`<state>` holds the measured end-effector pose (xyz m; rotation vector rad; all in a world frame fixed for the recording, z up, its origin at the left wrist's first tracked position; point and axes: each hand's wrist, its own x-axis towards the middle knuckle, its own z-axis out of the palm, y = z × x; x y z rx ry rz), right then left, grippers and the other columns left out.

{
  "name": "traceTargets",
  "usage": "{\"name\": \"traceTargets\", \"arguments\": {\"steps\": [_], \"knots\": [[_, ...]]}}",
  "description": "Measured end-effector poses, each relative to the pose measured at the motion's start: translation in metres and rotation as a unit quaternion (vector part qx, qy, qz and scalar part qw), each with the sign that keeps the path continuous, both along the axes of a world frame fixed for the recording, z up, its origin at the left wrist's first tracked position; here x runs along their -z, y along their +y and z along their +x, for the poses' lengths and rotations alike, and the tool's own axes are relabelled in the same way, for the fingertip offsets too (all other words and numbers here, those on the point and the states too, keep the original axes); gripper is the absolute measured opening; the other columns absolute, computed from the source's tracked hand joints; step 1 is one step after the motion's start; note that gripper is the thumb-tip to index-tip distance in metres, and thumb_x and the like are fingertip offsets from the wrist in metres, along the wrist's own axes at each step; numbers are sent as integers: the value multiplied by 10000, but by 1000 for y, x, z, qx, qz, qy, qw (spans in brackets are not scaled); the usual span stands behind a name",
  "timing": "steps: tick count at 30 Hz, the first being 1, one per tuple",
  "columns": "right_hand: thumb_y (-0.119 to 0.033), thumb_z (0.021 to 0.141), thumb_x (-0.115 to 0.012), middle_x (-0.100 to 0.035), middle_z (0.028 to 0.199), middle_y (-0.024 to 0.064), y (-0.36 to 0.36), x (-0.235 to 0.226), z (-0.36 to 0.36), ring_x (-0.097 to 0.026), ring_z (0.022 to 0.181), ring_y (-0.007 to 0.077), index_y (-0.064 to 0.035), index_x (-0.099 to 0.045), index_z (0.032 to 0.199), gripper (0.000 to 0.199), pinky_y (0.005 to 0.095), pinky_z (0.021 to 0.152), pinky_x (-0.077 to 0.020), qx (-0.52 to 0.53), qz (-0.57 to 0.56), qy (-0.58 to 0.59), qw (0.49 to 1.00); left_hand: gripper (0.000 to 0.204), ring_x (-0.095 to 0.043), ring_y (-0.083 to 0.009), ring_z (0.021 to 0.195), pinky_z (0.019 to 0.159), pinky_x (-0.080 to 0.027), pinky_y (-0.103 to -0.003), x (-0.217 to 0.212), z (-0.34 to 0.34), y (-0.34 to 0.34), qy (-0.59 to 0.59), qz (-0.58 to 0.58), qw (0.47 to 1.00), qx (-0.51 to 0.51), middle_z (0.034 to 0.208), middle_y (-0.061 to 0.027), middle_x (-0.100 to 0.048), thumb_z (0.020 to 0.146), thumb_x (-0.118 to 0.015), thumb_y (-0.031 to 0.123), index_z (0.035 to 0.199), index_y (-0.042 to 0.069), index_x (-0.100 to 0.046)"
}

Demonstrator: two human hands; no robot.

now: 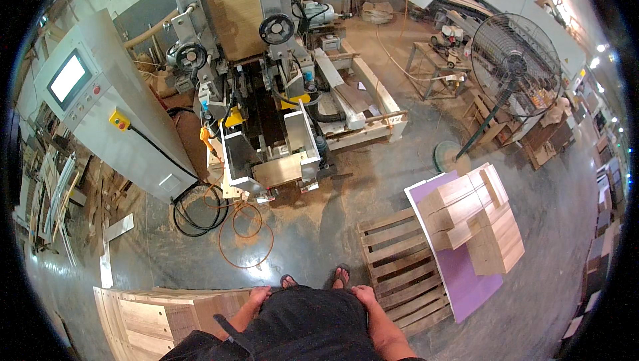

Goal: The person places stacks of wooden planks into a woodworking machine, organizes processed planks on a pallet, and uses an air nozzle to clean wood dust from the machine and the workspace.

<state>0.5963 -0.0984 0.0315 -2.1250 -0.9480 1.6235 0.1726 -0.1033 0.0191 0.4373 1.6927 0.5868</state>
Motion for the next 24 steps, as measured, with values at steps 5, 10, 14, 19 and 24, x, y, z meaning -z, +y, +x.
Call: {"name": "traceTargets", "arguments": {"steps": [5, 10, 14, 19, 24], "knots": [[-288, 816, -649, -697, 859, 102, -3, -3, -1, -639, 801, 177, 33, -685, 932, 344, 296, 772, -493, -8, -5, -10, 1000, 362, -527, -126, 588, 536, -421, -256, 0, -3, -1, 5, -8, 1000, 20, 727, -48, -619, 854, -656, 316, 944, -34, -666], [-268, 816, -654, -698, 864, 105, -1, -2, -4, -641, 799, 177, 39, -683, 945, 334, 299, 769, -495, 21, -11, -7, 1000, 355, -528, -125, 593, 545, -431, -268, -1, -4, 1, 6, -4, 1000, 24, 731, -47, -619, 850, -657, 319, 964, -17, -669], [-266, 819, -654, -696, 870, 107, 0, 6, -2, -640, 799, 174, 46, -679, 957, 342, 298, 768, -495, 22, -5, -3, 1000, 350, -536, -132, 604, 559, -443, -281, 2, -4, 3, 0, -16, 1000, 10, 739, -50, -625, 851, -655, 316, 982, -8, -670], [-288, 813, -651, -691, 900, 125, 7, -2, -8, -642, 835, 191, 42, -676, 979, 370, 309, 789, -492, 14, -15, 0, 1000, 339, -531, -130, 597, 558, -437, -273, 12, -12, 1, 10, -20, 1000, 17, 735, -46, -622, 858, -650, 300, 984, -13, -668], [-336, 795, -649, -689, 945, 163, -2, 28, -1, -651, 899, 220, 26, -678, 997, 415, 339, 833, -488, 20, -10, -7, 1000, 351, -567, -163, 706, 663, -475, -286, 4, -11, 4, -25, -16, 999, 30, 856, -80, -644, 866, -637, 318, 986, -12, -636]]}}
